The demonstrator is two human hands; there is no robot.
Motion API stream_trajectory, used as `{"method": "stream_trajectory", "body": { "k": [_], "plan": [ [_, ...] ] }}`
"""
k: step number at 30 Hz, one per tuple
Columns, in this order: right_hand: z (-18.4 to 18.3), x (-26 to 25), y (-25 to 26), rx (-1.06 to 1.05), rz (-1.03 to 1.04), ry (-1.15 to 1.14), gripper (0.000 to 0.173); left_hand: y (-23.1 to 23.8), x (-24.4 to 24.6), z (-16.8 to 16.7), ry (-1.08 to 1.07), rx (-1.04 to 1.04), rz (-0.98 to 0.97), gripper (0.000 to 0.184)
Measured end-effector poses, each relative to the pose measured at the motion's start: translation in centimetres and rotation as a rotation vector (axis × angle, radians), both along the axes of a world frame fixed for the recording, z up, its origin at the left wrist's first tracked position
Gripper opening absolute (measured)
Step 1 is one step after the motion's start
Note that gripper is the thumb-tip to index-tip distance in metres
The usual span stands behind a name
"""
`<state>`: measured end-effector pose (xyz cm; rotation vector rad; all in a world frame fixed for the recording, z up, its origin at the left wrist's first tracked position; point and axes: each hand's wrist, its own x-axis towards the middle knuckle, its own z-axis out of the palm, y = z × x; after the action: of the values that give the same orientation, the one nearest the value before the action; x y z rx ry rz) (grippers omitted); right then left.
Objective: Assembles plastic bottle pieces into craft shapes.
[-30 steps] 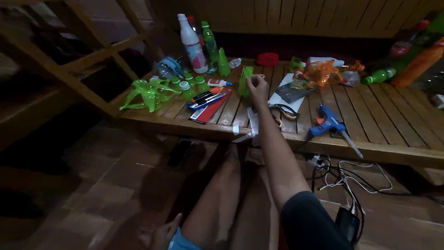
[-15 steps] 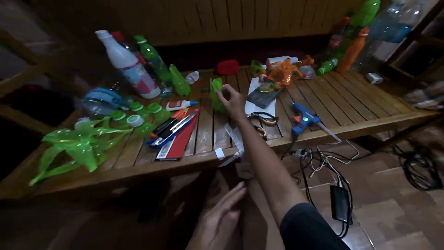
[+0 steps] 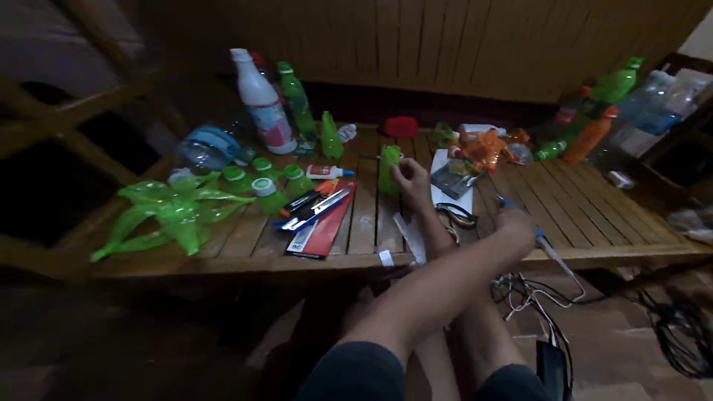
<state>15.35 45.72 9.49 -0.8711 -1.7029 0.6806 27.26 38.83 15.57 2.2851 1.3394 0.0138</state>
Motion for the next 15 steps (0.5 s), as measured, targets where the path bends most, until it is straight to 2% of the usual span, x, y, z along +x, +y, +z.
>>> {"method": "stream_trajectory", "body": {
  "k": [2, 4, 6, 8, 9, 11, 13, 15],
  "plan": [
    [0.4, 0.8, -2.2, -0.058, -0.001, -0.029, 0.025, -0.1, -1.1, 0.5, -0.219, -0.001, -0.027, 0.04],
    [0.5, 0.7, -2.3, -0.042, 0.0, -0.02, 0.024, -0.2, -1.7, 1.7, -0.533, -0.047, -0.019, 0.034],
    [0.3, 0.0, -0.6, -0.015, -0.01, 0.011, 0.026, -1.6, -3.6, 5.0, -0.914, -0.159, -0.039, 0.031],
    [1.1, -0.6, 0.2, -0.06, -0.018, 0.042, 0.028, -4.1, -7.5, 9.5, -1.241, -0.166, -0.046, 0.033],
    [1.6, -0.6, -0.1, -0.087, 0.012, 0.056, 0.028, -5.3, -10.0, 11.2, -1.394, -0.107, -0.059, 0.033],
    [-1.0, -0.7, 2.2, 0.13, 0.032, 0.146, 0.028, -6.8, -15.1, 13.0, -1.634, 0.094, -0.049, 0.032],
    [-0.1, -0.3, 1.9, 0.036, 0.045, 0.121, 0.028, -7.4, -19.8, 12.8, -1.698, 0.325, 0.103, 0.027],
    [0.6, -0.2, 1.8, -0.041, 0.029, 0.125, 0.026, -7.1, -23.7, 10.6, -1.654, 0.545, 0.308, 0.023]
  ]
}}
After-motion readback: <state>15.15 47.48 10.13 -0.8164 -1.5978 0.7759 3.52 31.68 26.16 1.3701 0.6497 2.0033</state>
